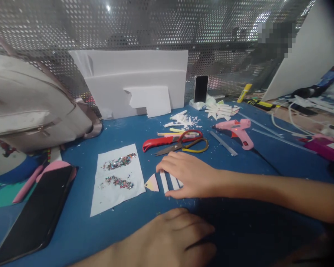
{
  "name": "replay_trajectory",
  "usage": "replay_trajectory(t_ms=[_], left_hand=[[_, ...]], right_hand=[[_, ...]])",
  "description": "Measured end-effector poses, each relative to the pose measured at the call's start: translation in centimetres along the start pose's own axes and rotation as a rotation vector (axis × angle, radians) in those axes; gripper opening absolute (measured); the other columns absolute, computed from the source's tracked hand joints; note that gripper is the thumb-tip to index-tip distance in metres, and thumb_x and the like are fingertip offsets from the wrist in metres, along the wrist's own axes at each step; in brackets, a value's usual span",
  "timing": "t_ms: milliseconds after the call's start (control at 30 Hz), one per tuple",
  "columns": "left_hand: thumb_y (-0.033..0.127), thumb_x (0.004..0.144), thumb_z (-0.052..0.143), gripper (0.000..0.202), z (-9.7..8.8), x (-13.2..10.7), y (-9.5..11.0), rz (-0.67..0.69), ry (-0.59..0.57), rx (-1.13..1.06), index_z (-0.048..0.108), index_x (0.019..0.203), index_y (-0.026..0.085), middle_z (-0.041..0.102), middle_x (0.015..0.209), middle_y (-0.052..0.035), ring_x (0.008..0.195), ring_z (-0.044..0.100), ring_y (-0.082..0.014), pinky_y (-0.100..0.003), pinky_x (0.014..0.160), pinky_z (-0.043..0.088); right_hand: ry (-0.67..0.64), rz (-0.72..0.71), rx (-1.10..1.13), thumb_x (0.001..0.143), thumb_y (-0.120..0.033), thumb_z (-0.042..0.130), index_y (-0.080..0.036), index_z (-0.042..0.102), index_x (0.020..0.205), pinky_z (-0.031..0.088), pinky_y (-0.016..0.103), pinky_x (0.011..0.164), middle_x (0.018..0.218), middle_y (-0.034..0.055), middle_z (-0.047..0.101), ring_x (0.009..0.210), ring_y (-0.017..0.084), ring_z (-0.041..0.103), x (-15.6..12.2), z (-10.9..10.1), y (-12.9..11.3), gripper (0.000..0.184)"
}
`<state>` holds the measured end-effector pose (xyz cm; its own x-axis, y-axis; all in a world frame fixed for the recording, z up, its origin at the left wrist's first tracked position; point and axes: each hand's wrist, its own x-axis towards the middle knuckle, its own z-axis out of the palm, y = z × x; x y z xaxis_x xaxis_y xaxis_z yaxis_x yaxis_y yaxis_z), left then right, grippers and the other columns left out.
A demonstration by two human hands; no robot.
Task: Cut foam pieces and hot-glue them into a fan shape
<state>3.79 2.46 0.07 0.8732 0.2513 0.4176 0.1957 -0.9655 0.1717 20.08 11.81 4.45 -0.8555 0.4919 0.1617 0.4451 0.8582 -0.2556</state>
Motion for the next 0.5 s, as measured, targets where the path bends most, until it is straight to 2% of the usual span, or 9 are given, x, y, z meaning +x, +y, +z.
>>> replay_trajectory(t_ms=[167,233,367,500], left_hand=[[0.027,0.097,0.050,0.024,-0.2,0.0,-0.1,-0.002,0.007,0.000,0.058,0.118,0.019,0.061,0.127,-0.0007,0.118,0.053,-0.0140,-0.028,0.103,0.041],[0.028,0.097,0.049,0.024,-0.4,0.1,-0.1,0.004,0.008,-0.005,0.059,0.118,0.019,0.060,0.128,-0.0008,0.118,0.053,-0.0140,-0.028,0.103,0.041],[0.028,0.098,0.047,0.024,-1.1,0.5,0.0,-0.009,0.009,0.008,0.060,0.116,0.019,0.061,0.127,-0.0009,0.118,0.054,-0.0136,-0.028,0.104,0.042],[0.026,0.099,0.043,0.025,-1.7,0.8,0.2,-0.015,-0.003,0.019,0.061,0.115,0.018,0.062,0.126,-0.0010,0.116,0.055,-0.0136,-0.027,0.102,0.044]], right_hand=[[-0.072,-0.007,0.012,0.078,-0.051,0.071,-0.013,0.054,0.121,0.042,0.039,0.086,0.113,0.0107,0.059,0.102,0.026,0.051,-0.5,-0.9,0.4,0.060],[-0.095,0.001,-0.027,0.076,-0.051,0.074,-0.012,0.052,0.123,0.042,0.041,0.089,0.115,0.0132,0.058,0.105,0.028,0.050,-0.6,-1.5,0.7,0.065],[-0.109,0.014,-0.057,0.076,-0.041,0.075,-0.013,0.054,0.121,0.042,0.042,0.090,0.115,0.0126,0.059,0.104,0.028,0.051,-0.9,-2.2,1.1,0.057],[-0.119,0.025,-0.022,0.077,-0.040,0.074,-0.014,0.055,0.117,0.042,0.040,0.088,0.112,0.0107,0.060,0.101,0.026,0.051,-0.9,-2.0,1.2,0.051]])
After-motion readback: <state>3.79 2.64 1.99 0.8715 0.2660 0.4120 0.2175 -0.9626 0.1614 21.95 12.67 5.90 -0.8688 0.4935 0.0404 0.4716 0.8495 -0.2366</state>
